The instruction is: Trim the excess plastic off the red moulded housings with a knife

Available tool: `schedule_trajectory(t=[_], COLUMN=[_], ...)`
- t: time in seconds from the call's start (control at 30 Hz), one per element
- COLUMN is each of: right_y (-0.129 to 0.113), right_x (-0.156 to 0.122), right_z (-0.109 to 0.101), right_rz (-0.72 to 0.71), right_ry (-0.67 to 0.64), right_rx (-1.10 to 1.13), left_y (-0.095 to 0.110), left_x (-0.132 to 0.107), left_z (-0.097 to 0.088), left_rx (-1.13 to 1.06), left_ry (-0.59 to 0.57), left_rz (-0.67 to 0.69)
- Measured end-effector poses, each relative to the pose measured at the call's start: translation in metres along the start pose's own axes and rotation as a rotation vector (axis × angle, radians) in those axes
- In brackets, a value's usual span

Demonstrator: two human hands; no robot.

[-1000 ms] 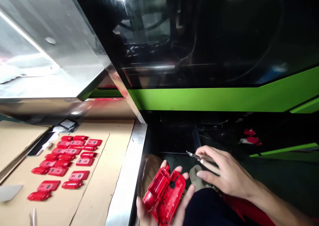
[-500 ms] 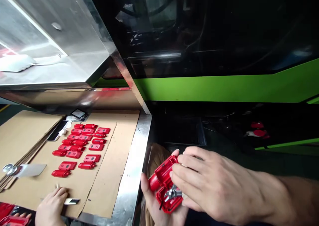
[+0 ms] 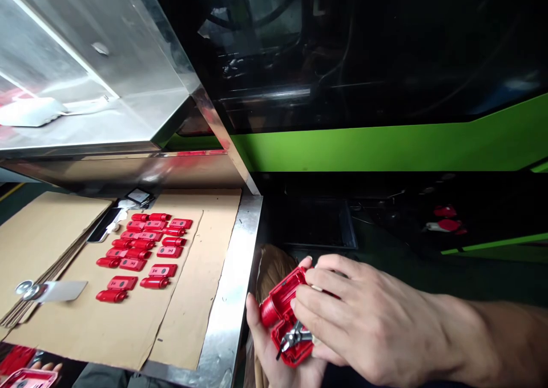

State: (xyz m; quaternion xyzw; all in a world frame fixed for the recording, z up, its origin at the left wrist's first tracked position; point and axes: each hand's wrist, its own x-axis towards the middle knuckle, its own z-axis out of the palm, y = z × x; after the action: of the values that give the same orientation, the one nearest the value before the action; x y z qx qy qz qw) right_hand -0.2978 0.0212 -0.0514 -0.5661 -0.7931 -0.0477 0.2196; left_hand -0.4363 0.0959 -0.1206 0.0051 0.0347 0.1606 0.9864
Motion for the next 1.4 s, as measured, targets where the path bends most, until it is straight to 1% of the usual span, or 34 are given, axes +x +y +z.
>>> schedule_trajectory(t=[0.07,0.3,0.47,0.53,0.63,0.7,0.77,0.87,0.93,1.0,1.1,1.17,1.27,1.3,1.33,1.4], right_y=[-0.001,0.001,0.001,0.001,0.001,0.002,0.003,0.005,0.006,0.006,0.008,0.011,0.016,0.015,0.014,0.007], right_x=[0.0,0.0,0.0,0.001,0.003,0.004,0.005,0.005,0.004,0.004,0.004,0.002,-0.005,-0.009,-0.012,-0.019], right_z=[0.0,-0.002,0.0,0.001,0.0,-0.001,-0.002,-0.003,-0.003,-0.001,0.002,0.003,0.003,0.003,0.004,0.008], right_rz=[0.002,-0.006,-0.002,-0.002,-0.004,-0.004,0.001,-0.021,-0.054,-0.081,-0.127,-0.13,-0.07,-0.024,0.053,0.285], right_ry=[-0.003,-0.006,-0.015,-0.01,-0.014,-0.026,-0.042,-0.081,-0.089,-0.066,-0.011,0.014,0.012,0.011,0.02,0.067], right_rx=[-0.005,-0.03,-0.013,-0.016,-0.018,-0.032,-0.054,-0.088,-0.106,-0.097,-0.05,-0.025,-0.032,-0.03,-0.002,0.158], left_y=[-0.001,-0.002,-0.004,-0.004,-0.002,-0.002,-0.002,-0.002,-0.003,-0.003,-0.005,-0.006,-0.005,-0.004,-0.001,0.005], left_x=[0.0,0.0,0.001,0.001,0.002,0.002,0.003,0.004,0.004,0.004,0.004,0.004,0.005,0.005,0.005,0.006], left_z=[0.0,0.005,0.007,0.007,0.007,0.008,0.008,0.008,0.006,0.002,-0.004,-0.007,-0.013,-0.014,-0.015,-0.017], left_rx=[-0.008,-0.024,-0.124,-0.133,-0.126,-0.123,-0.089,-0.022,0.022,0.062,0.101,0.074,0.03,0.047,0.103,0.28], left_ry=[-0.012,0.003,-0.038,-0.024,0.027,0.037,0.045,0.09,0.079,0.057,0.091,0.091,0.051,0.077,0.128,0.258], left_rz=[0.0,-0.006,0.038,0.051,0.036,0.026,0.029,0.011,0.003,-0.003,-0.025,-0.039,0.0,0.042,0.09,0.155])
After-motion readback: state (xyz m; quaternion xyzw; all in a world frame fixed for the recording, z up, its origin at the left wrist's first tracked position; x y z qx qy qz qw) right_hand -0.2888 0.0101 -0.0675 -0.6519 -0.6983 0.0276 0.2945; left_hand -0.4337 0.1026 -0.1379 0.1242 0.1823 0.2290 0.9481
